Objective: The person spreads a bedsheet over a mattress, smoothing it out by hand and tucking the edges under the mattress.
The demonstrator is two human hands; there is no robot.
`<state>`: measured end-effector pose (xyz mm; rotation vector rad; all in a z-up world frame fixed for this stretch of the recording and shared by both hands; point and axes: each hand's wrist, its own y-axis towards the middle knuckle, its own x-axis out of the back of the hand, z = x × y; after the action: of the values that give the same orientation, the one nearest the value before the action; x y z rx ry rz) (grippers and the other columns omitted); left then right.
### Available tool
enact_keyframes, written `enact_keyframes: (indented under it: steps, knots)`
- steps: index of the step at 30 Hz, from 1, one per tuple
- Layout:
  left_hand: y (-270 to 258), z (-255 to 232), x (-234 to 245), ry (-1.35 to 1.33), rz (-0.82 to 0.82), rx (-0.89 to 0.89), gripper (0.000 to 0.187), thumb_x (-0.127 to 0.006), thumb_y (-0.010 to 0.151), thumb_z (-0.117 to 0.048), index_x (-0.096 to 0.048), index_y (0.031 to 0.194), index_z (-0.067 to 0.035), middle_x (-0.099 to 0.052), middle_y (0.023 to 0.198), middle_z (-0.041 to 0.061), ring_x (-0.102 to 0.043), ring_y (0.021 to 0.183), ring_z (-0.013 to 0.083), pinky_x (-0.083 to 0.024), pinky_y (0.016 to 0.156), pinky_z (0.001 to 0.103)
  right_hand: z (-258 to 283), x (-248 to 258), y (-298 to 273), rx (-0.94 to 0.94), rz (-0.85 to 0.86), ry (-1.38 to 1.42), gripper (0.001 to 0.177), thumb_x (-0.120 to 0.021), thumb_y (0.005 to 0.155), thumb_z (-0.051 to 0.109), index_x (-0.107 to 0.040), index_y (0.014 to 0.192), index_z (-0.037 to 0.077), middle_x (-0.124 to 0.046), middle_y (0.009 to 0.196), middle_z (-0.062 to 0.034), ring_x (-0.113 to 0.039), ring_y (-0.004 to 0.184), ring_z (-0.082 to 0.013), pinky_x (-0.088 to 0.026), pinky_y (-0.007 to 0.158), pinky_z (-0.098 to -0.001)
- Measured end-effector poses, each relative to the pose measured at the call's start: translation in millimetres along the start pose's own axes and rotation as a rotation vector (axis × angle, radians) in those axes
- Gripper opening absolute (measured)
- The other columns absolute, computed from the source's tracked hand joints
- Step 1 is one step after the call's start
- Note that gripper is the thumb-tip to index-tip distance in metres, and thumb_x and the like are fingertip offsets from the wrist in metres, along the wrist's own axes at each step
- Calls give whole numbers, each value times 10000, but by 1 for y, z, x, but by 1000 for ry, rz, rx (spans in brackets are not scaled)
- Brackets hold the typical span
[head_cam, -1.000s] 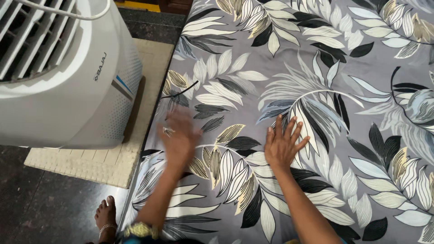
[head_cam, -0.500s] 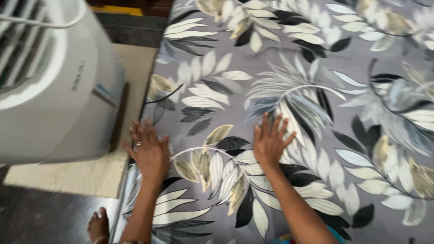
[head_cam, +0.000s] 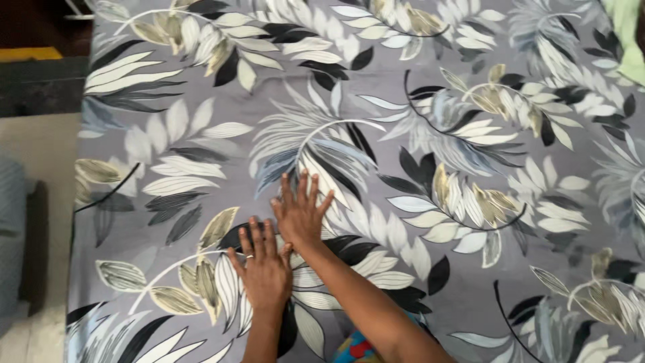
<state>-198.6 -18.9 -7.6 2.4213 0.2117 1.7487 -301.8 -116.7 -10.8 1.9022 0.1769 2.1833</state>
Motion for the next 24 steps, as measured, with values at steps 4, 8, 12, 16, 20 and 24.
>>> enact_keyframes:
  steps: [4, 8, 12, 16, 20, 24]
  knots:
    - [3, -7, 3, -28, 1, 13, 679, -369, 1007, -554, -370, 1574, -179, -252, 1686, 83, -201, 1547, 314, -64, 1225, 609, -47, 8, -3, 93, 212, 128, 711, -421, 1005, 584, -263, 1616, 256, -114, 1688, -196, -40, 1554, -402, 30, 1103, -780]
    - [3, -6, 2, 5, 19, 23, 676, -318, 1022, -572, -331, 1590, -207, -240, 1687, 85, -188, 1553, 325, -44, 1217, 622, -213, -13, 0, -29, 220, -35, 796, -464, 967, 576, -263, 1614, 158, -114, 1667, -149, -38, 1520, -356, 100, 1064, -770]
    - [2, -6, -4, 9, 20, 28, 679, -279, 1039, -574, -301, 1613, -212, -219, 1697, 93, -176, 1556, 336, -36, 1230, 623, -434, 11, -40, -230, -34, -133, 476, -366, 1102, 410, -496, 1519, 219, -270, 1691, -37, -149, 1590, -252, -188, 1219, -692]
    - [5, -3, -10, 55, 12, 7, 677, -282, 1028, -568, -280, 1601, -207, -202, 1686, 96, -162, 1544, 337, -29, 1193, 639, -511, 73, -95, -906, 154, -97, 740, -186, 1009, 667, -161, 1636, 275, -72, 1687, -182, 21, 1547, -410, 15, 1095, -777]
    - [3, 3, -18, 76, 60, 9, 702, -284, 1018, -588, -243, 1615, -222, -159, 1702, 82, -146, 1549, 332, -48, 1199, 652, -467, 74, -155, -734, 43, -85, 729, -236, 1016, 675, -222, 1632, 286, -102, 1713, -184, -48, 1577, -400, -18, 1127, -778]
    - [7, 7, -19, 72, 68, -34, 775, -337, 982, -635, -236, 1618, -203, -132, 1701, 104, -129, 1538, 376, -80, 1150, 751, -456, 77, -158, -639, 88, -120, 696, -241, 1017, 641, -209, 1626, 308, -116, 1697, -157, -78, 1551, -394, -26, 1110, -789]
